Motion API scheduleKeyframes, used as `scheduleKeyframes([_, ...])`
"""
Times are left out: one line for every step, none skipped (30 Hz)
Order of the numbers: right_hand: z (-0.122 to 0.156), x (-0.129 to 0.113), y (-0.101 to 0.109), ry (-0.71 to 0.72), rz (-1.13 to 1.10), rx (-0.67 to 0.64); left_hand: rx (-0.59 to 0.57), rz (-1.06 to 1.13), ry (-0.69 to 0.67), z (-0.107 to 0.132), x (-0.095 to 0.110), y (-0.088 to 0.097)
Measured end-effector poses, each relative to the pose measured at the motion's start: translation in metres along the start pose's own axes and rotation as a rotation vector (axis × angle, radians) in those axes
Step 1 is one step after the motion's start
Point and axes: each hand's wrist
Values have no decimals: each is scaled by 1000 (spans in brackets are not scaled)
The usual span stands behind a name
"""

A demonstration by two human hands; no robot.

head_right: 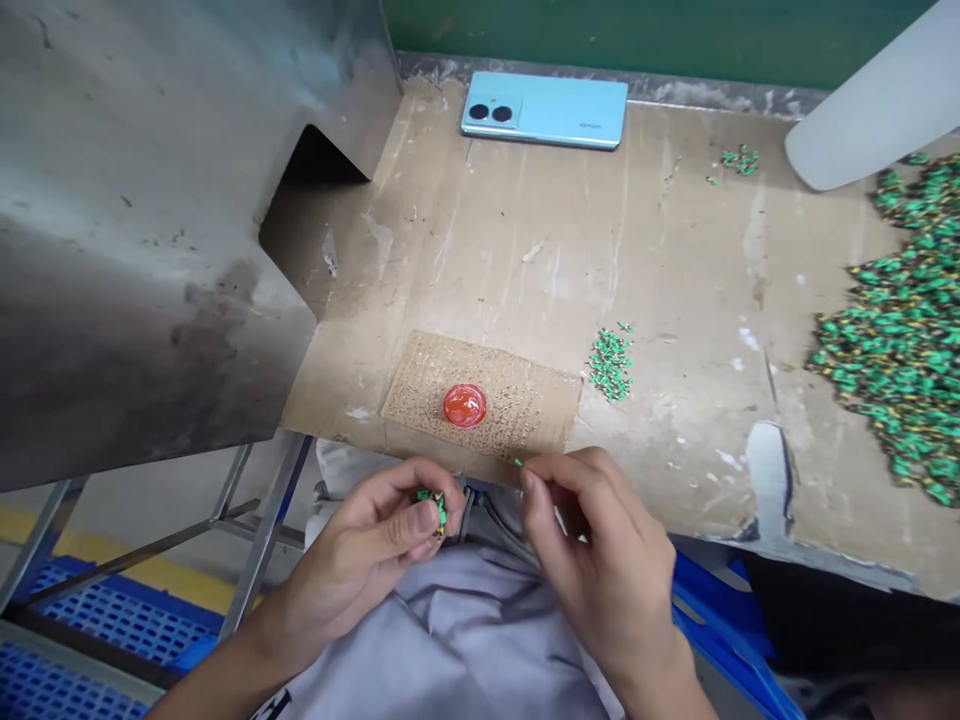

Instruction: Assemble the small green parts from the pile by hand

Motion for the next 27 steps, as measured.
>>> scheduleKeyframes([-3,5,1,110,105,-5,20,-45,-19,0,-1,1])
scheduleKeyframes([-6,10,2,199,197,-15,37,-99,-43,0,-1,2])
scheduleKeyframes([-9,14,3,270,268,-26,50,-161,-68,0,-2,2])
scheduleKeyframes([-11,17,4,328,315,-36,58,-225,-89,0,-2,2])
scheduleKeyframes([-13,19,5,371,345,-53,64,-285,-105,1,-3,2])
scheduleKeyframes([-15,20,5,401,362,-72,66,-341,-115,1,-3,1])
scheduleKeyframes([-16,21,6,421,365,-89,64,-391,-121,2,-2,1])
scheduleKeyframes([-17,23,7,434,359,-103,58,-433,-125,2,-2,0])
scheduleKeyframes([-17,24,8,440,349,-117,50,-465,-123,3,-2,-1])
scheduleKeyframes([-17,25,9,446,338,-129,38,-486,-118,3,-2,-2])
scheduleKeyframes([-16,27,10,452,329,-142,24,-500,-106,3,-1,-3])
scheduleKeyframes([-16,28,11,461,325,-155,17,-511,-92,3,-1,-3])
scheduleKeyframes([-15,29,12,472,326,-168,13,-520,-80,4,-1,-4])
scheduleKeyframes([-15,30,13,488,330,-179,10,-530,-74,4,-1,-4])
scheduleKeyframes([-15,31,14,506,336,-189,5,-542,-73,4,-1,-4])
scheduleKeyframes([-15,32,14,524,339,-199,0,-552,-77,5,-1,-4])
scheduleKeyframes([-16,32,15,539,340,-210,-5,-558,-84,5,-1,-4])
scheduleKeyframes([-17,33,16,551,334,-220,-11,-560,-91,5,-1,-5])
scheduleKeyframes([-18,33,16,556,323,-231,-16,-559,-96,5,-1,-5])
scheduleKeyframes([-20,33,17,554,309,-242,-18,-559,-101,5,-1,-5])
scheduleKeyframes([-22,33,17,550,290,-252,-20,-560,-105,5,-1,-5])
scheduleKeyframes([-23,34,18,545,268,-266,-20,-562,-109,4,-2,-5])
scheduleKeyframes([-25,35,18,543,245,-280,-21,-564,-114,4,-2,-6])
scheduleKeyframes([-26,36,18,539,221,-297,-22,-564,-118,4,-2,-6])
scheduleKeyframes([-27,38,18,529,198,-311,-20,-563,-120,3,-2,-6])
scheduleKeyframes([-27,39,19,512,175,-321,-14,-560,-118,3,-2,-6])
scheduleKeyframes([-28,40,20,485,147,-321,-7,-555,-115,3,-2,-6])
Point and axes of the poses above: each hand's wrist, its own z-axis away from the middle knuckle, its own y-axis out of the back of the hand, x = y × z, and after that the axes turned 10 degrees about x, right-handed
